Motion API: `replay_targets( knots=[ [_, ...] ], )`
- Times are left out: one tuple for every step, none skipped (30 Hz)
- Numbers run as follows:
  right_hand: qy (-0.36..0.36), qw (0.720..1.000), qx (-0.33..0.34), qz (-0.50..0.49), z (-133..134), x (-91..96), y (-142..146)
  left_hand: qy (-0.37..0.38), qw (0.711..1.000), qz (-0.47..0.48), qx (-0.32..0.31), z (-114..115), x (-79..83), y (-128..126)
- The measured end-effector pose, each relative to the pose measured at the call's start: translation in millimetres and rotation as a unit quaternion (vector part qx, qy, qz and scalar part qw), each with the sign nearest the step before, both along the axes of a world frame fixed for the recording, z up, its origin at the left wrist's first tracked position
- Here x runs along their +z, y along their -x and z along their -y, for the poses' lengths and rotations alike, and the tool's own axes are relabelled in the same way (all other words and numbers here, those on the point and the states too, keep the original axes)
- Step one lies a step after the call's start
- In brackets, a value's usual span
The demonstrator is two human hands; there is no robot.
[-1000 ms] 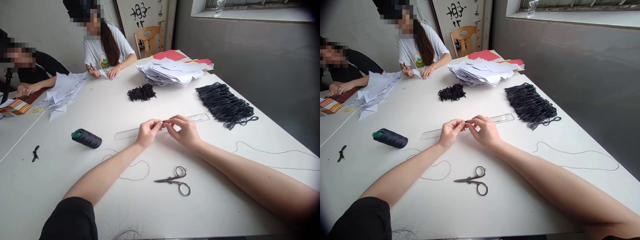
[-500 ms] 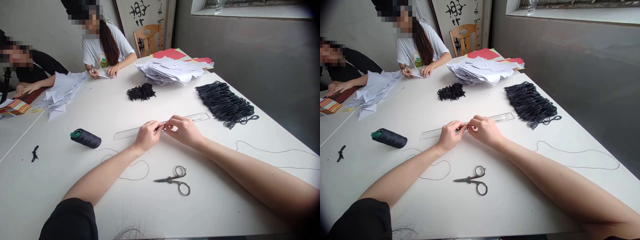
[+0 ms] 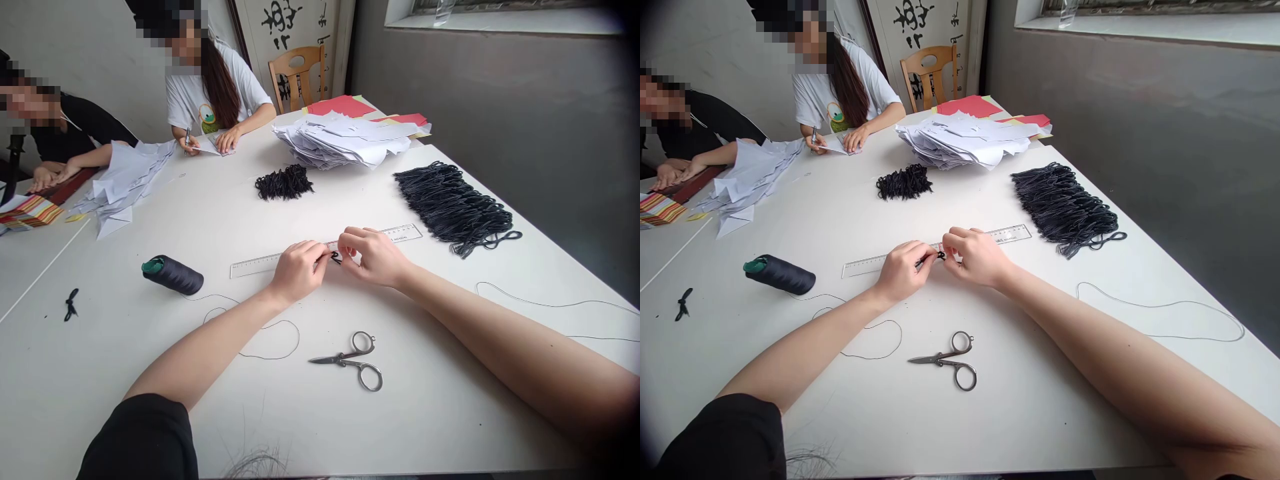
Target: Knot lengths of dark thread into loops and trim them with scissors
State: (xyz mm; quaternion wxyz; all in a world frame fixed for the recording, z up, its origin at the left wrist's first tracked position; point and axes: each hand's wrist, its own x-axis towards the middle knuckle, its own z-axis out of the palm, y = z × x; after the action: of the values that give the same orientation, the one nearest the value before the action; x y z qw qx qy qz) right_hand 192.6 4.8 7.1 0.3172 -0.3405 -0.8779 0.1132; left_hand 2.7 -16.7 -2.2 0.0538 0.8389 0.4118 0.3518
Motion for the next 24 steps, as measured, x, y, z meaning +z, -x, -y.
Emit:
replay_targets(
  knots=[
    [0.020,1.000,-0.003,-0.017,0.5,0.2,0.1,0.000,1.000,0.009,0.005,-0.4,0.5,0.7],
    [0.038,0.999,-0.006,-0.035,1.0,0.3,0.4,0.000,1.000,0.017,0.009,-1.0,0.9,1.3],
    [0.055,0.997,-0.008,-0.049,1.6,0.3,0.9,0.000,1.000,0.022,0.013,-1.5,1.3,1.9],
    [0.066,0.996,-0.009,-0.058,2.2,0.2,1.6,-0.001,1.000,0.026,0.015,-1.9,1.5,2.2],
    [0.072,0.995,-0.012,-0.061,2.8,0.0,2.5,-0.001,0.999,0.028,0.015,-2.2,1.6,2.4],
    [0.075,0.995,-0.016,-0.059,3.3,-0.4,3.3,-0.001,1.000,0.028,0.014,-2.4,1.6,2.3],
    [0.078,0.995,-0.021,-0.054,3.6,-0.9,4.1,-0.001,1.000,0.028,0.012,-2.4,1.4,2.0],
    [0.084,0.995,-0.026,-0.047,3.9,-1.3,4.7,-0.001,1.000,0.027,0.010,-2.2,1.1,1.6],
    [0.090,0.995,-0.029,-0.042,3.9,-1.7,5.2,-0.002,1.000,0.026,0.010,-2.0,0.9,1.1],
    [0.096,0.994,-0.030,-0.039,3.9,-2.0,5.5,-0.003,1.000,0.023,0.011,-1.6,0.7,0.6],
    [0.100,0.994,-0.029,-0.039,3.7,-2.1,5.6,-0.004,1.000,0.020,0.012,-1.3,0.5,0.2],
    [0.104,0.993,-0.027,-0.041,3.6,-2.2,5.6,-0.006,1.000,0.018,0.014,-0.9,0.4,-0.2],
    [0.105,0.993,-0.026,-0.045,3.4,-2.1,5.4,-0.009,1.000,0.015,0.015,-0.6,0.4,-0.4],
    [0.105,0.993,-0.025,-0.050,3.4,-2.1,5.2,-0.012,1.000,0.012,0.016,-0.4,0.4,-0.5],
    [0.107,0.993,-0.024,-0.054,3.4,-2.1,4.9,-0.015,1.000,0.010,0.018,-0.2,0.4,-0.5],
    [0.109,0.992,-0.025,-0.057,3.5,-2.2,4.7,-0.018,1.000,0.009,0.018,-0.2,0.5,-0.3],
    [0.113,0.991,-0.026,-0.059,3.7,-2.3,4.6,-0.019,1.000,0.010,0.019,-0.2,0.7,-0.1],
    [0.117,0.991,-0.029,-0.061,4.0,-2.4,4.7,-0.018,1.000,0.013,0.019,-0.2,0.9,0.1],
    [0.121,0.990,-0.031,-0.063,4.4,-2.3,4.9,-0.013,1.000,0.020,0.019,-0.3,1.2,0.2],
    [0.128,0.989,-0.031,-0.067,4.7,-2.2,5.3,-0.003,0.999,0.035,0.018,-0.4,1.5,0.2],
    [0.140,0.987,-0.027,-0.074,5.0,-1.8,5.8,0.013,0.998,0.057,0.017,-0.6,1.9,0.2],
    [0.163,0.983,-0.021,-0.086,5.3,-1.2,6.4,0.035,0.996,0.085,0.015,-0.8,2.1,0.1],
    [0.200,0.974,-0.012,-0.102,5.4,-0.4,7.1,0.062,0.991,0.118,0.011,-1.2,2.3,-0.1],
    [0.250,0.961,0.000,-0.120,5.3,0.6,7.6,0.093,0.984,0.154,0.006,-1.9,2.2,-0.2]
  ],
)
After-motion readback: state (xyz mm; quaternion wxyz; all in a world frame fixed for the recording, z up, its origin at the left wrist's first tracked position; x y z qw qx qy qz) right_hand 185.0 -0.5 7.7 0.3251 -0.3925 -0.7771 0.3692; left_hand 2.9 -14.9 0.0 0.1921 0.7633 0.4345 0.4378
